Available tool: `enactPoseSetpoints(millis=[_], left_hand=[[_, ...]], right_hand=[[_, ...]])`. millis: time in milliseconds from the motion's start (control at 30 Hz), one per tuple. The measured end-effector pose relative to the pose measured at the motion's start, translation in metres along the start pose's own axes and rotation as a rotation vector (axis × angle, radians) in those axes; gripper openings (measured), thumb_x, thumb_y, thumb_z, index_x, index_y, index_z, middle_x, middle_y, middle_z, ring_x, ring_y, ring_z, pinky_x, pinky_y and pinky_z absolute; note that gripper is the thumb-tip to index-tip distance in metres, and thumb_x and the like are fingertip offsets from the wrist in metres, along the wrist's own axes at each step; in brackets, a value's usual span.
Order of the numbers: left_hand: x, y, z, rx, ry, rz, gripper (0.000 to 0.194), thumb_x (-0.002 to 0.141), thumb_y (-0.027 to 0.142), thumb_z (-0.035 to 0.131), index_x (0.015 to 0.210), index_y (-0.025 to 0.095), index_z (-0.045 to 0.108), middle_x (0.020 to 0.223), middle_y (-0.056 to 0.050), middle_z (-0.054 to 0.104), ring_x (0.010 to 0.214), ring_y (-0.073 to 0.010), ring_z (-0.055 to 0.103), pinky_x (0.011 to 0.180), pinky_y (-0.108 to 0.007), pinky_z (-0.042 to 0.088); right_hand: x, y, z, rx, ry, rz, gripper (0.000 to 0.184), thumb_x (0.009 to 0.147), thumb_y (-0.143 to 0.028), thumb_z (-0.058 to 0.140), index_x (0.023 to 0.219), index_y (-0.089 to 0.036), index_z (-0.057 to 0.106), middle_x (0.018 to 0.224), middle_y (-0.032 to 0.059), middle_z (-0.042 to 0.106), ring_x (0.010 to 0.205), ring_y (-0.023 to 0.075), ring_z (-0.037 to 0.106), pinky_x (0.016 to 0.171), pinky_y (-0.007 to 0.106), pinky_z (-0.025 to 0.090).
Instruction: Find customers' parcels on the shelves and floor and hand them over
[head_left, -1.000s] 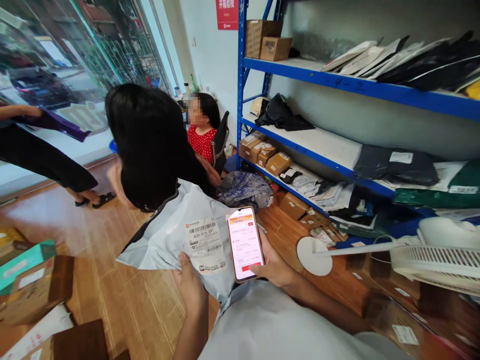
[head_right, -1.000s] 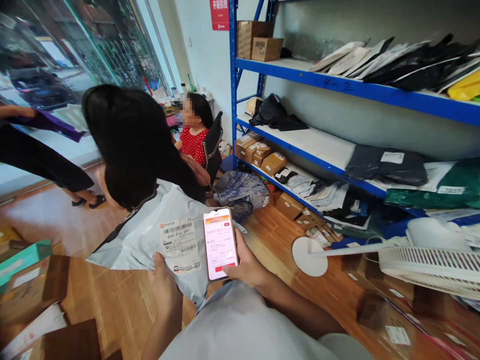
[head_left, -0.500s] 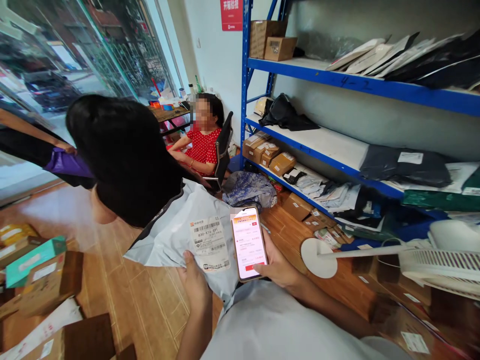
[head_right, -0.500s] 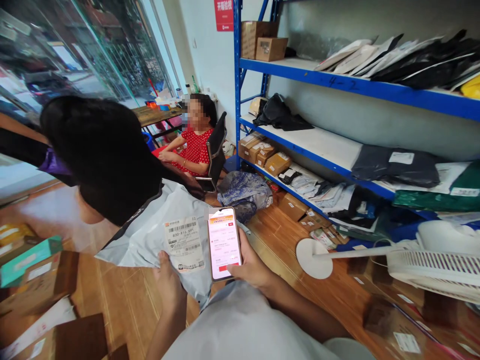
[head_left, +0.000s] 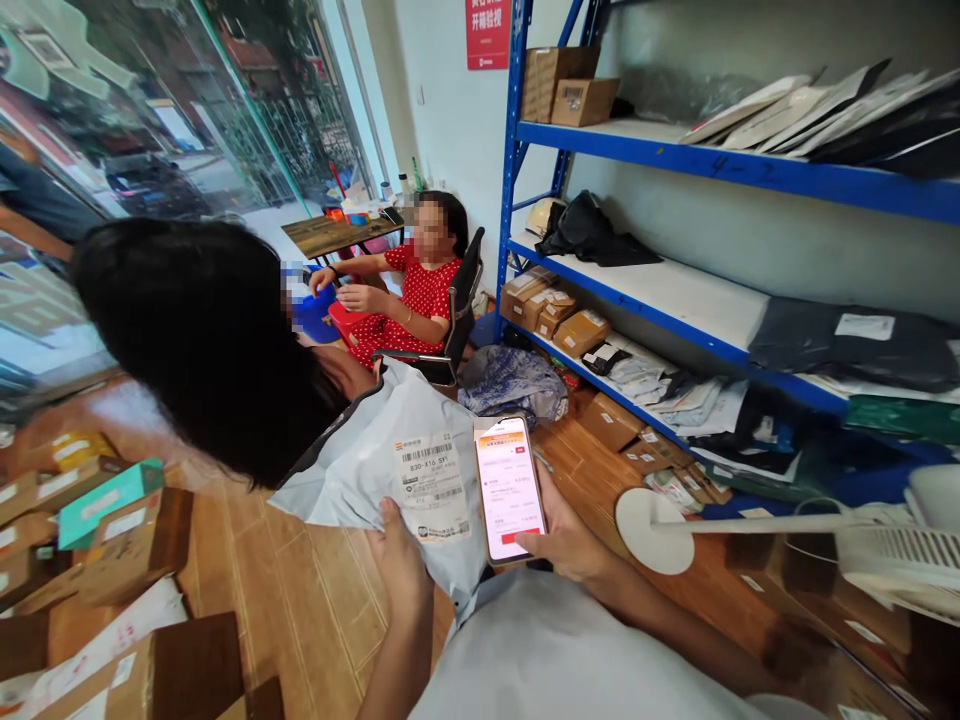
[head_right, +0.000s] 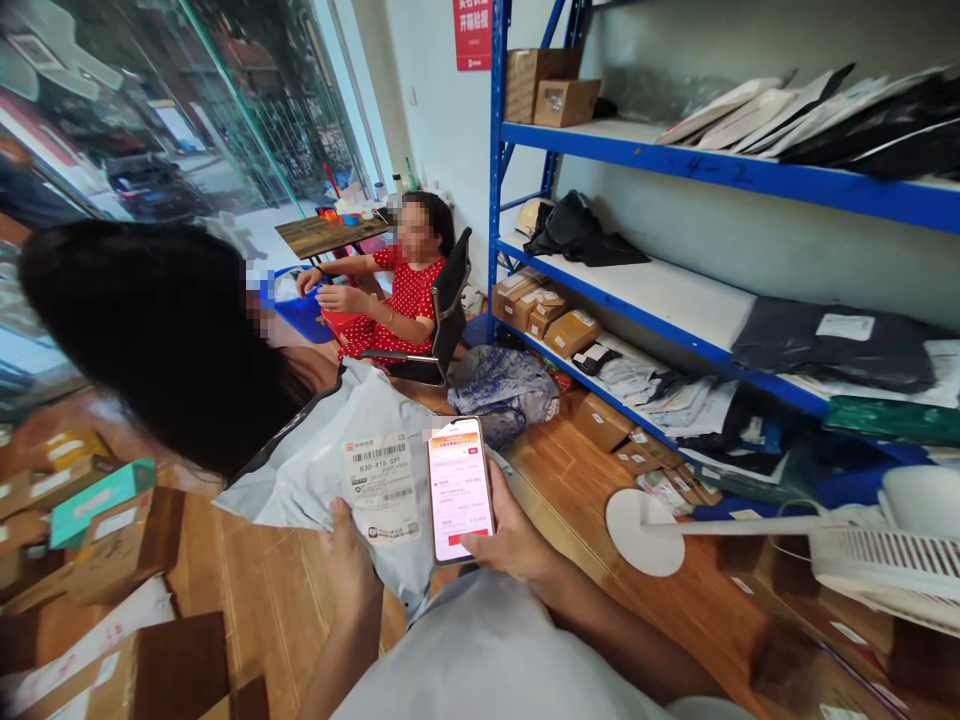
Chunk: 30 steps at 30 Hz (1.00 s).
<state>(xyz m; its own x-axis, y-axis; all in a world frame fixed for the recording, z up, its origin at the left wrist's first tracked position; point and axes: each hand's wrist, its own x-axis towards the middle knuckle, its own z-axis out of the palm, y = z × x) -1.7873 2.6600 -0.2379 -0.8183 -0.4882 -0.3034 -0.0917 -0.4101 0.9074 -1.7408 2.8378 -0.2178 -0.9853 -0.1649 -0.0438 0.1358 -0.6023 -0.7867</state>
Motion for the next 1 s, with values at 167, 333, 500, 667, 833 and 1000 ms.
enactPoseSetpoints(millis=[167, 333, 500, 667, 833, 1000], left_hand=[[0.002, 0.001, -0.001, -0.011, 0.012, 0.015, 0.057, 0.089, 0.047, 0.059, 0.140, 0.024, 0.050, 0.133, -0.013, 0.061, 0.123, -0.0256, 0.057, 0.097, -0.034, 0.052], [0.001, -0.003, -0.002, 0.042, 0.055, -0.008, 0.061, 0.085, 0.052, 0.062, 0.135, 0.018, 0.053, 0.131, -0.016, 0.061, 0.120, -0.0284, 0.059, 0.100, -0.039, 0.050], [0.001, -0.007, -0.001, 0.051, 0.053, 0.004, 0.060, 0.084, 0.055, 0.062, 0.134, 0.021, 0.054, 0.128, -0.013, 0.063, 0.118, -0.0275, 0.060, 0.101, -0.040, 0.050], [0.001, -0.008, 0.000, 0.106, 0.084, 0.002, 0.059, 0.085, 0.055, 0.061, 0.132, 0.020, 0.055, 0.125, -0.012, 0.064, 0.118, -0.0269, 0.060, 0.100, -0.039, 0.050], [0.002, -0.011, 0.001, 0.050, 0.045, 0.057, 0.057, 0.086, 0.050, 0.061, 0.135, 0.022, 0.053, 0.124, -0.010, 0.065, 0.118, -0.0257, 0.060, 0.100, -0.039, 0.050], [0.002, -0.013, 0.002, 0.043, 0.032, 0.069, 0.056, 0.088, 0.048, 0.061, 0.138, 0.025, 0.052, 0.126, -0.010, 0.064, 0.119, -0.0247, 0.059, 0.105, -0.040, 0.046]], right_hand=[[0.002, -0.003, 0.005, 0.017, 0.043, 0.005, 0.085, 0.070, -0.019, 0.079, 0.141, -0.031, 0.032, 0.132, 0.0076, 0.060, 0.108, 0.0246, 0.064, 0.090, 0.039, 0.049], [0.005, -0.001, 0.002, 0.090, 0.223, 0.055, 0.060, 0.082, -0.027, 0.067, 0.135, -0.030, 0.039, 0.118, 0.0057, 0.068, 0.101, 0.0252, 0.067, 0.088, 0.043, 0.051], [0.008, 0.001, 0.000, 0.088, 0.325, 0.036, 0.047, 0.086, -0.035, 0.066, 0.128, -0.031, 0.046, 0.112, 0.0025, 0.070, 0.095, 0.0224, 0.068, 0.088, 0.041, 0.051], [0.006, -0.002, -0.002, 0.114, 0.246, -0.025, 0.047, 0.081, -0.025, 0.069, 0.124, -0.030, 0.051, 0.121, 0.0014, 0.068, 0.105, 0.0187, 0.065, 0.091, 0.033, 0.049], [0.002, -0.004, -0.004, 0.053, 0.196, -0.049, 0.059, 0.078, -0.020, 0.072, 0.130, -0.030, 0.046, 0.124, 0.0028, 0.066, 0.108, 0.0205, 0.064, 0.090, 0.032, 0.049], [0.002, -0.006, -0.006, 0.053, 0.178, -0.059, 0.069, 0.075, -0.019, 0.075, 0.134, -0.030, 0.040, 0.127, 0.0049, 0.064, 0.110, 0.0232, 0.063, 0.092, 0.036, 0.048]])
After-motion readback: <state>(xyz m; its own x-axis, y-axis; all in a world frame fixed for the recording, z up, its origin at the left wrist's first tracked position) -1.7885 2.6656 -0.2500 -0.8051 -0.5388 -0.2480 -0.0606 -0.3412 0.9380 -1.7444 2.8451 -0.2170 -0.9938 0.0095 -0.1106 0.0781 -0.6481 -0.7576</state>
